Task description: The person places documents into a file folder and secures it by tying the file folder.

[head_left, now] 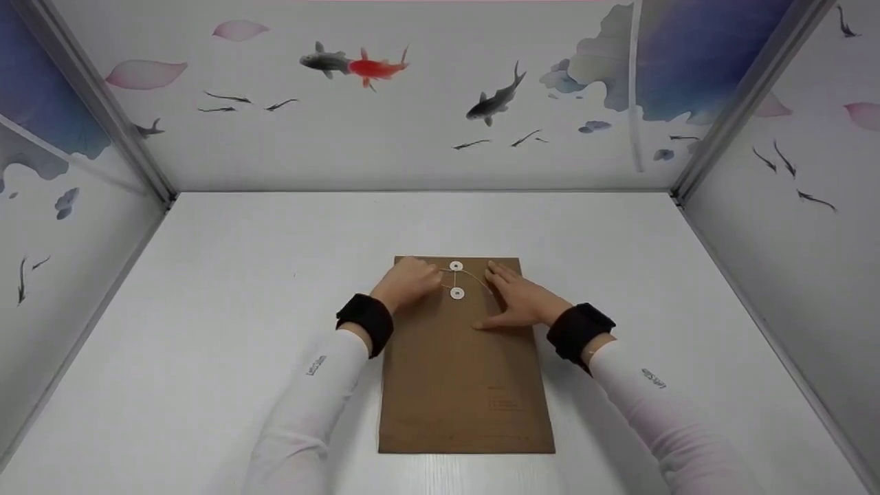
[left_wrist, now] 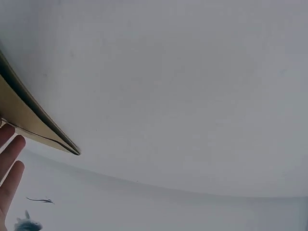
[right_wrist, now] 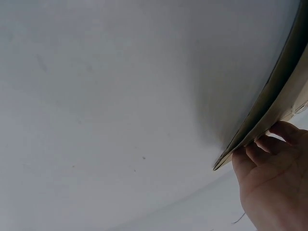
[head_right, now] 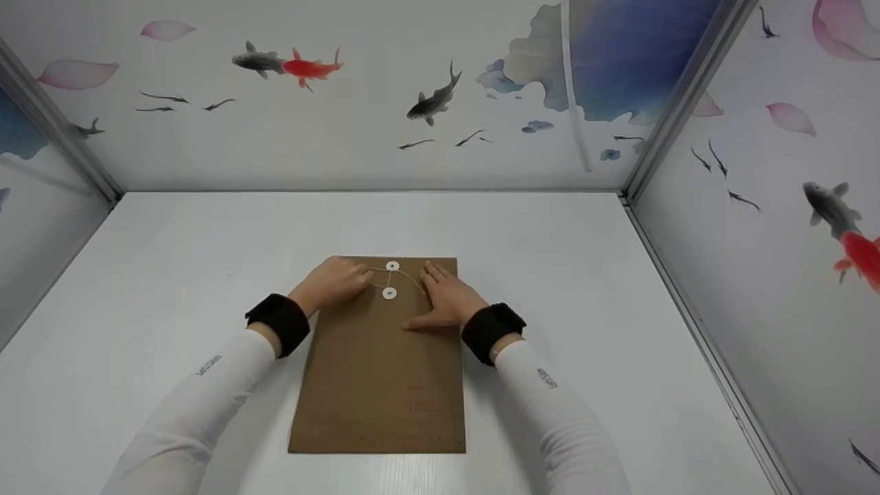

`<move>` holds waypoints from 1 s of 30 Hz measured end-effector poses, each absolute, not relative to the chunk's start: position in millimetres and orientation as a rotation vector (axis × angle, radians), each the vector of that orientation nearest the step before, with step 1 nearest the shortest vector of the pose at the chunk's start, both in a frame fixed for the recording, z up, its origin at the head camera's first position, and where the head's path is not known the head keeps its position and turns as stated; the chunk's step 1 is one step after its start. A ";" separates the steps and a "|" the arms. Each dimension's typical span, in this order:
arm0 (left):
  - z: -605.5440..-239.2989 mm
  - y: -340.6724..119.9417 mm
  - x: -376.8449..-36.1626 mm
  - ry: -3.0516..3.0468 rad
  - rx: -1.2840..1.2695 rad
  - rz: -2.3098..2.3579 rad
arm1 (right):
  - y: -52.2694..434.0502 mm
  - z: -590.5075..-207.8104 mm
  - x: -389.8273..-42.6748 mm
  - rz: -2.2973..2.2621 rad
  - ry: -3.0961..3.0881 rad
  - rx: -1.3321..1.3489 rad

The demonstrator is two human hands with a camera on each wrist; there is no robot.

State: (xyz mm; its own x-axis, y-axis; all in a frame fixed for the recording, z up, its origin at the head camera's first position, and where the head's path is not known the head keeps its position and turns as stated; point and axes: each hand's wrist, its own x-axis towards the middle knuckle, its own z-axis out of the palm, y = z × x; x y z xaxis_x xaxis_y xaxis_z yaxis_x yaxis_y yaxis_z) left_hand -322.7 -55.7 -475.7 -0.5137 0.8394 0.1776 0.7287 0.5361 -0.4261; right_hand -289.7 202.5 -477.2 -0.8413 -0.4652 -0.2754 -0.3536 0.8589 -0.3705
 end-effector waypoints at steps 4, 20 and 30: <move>-474.0 -63.6 -319.7 -2.387 -1.332 0.461 | 201.7 -476.3 -289.8 -0.442 2.676 -0.618; -468.3 -88.8 -291.4 -2.405 -1.435 0.381 | 201.3 -478.2 -290.0 -0.416 2.665 -0.594; -463.2 -81.7 -264.4 -2.441 -1.466 0.377 | 201.4 -479.1 -289.2 -0.434 2.664 -0.593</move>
State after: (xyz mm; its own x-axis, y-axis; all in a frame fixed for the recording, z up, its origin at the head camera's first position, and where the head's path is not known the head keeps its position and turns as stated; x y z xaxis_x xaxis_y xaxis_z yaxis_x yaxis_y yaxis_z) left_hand -264.4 -81.7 -463.2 -0.4526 0.8867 0.0949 0.8168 0.4549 -0.3548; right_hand -289.2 201.4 -479.1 -0.8406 -0.4572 -0.2903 -0.3414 0.8635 -0.3712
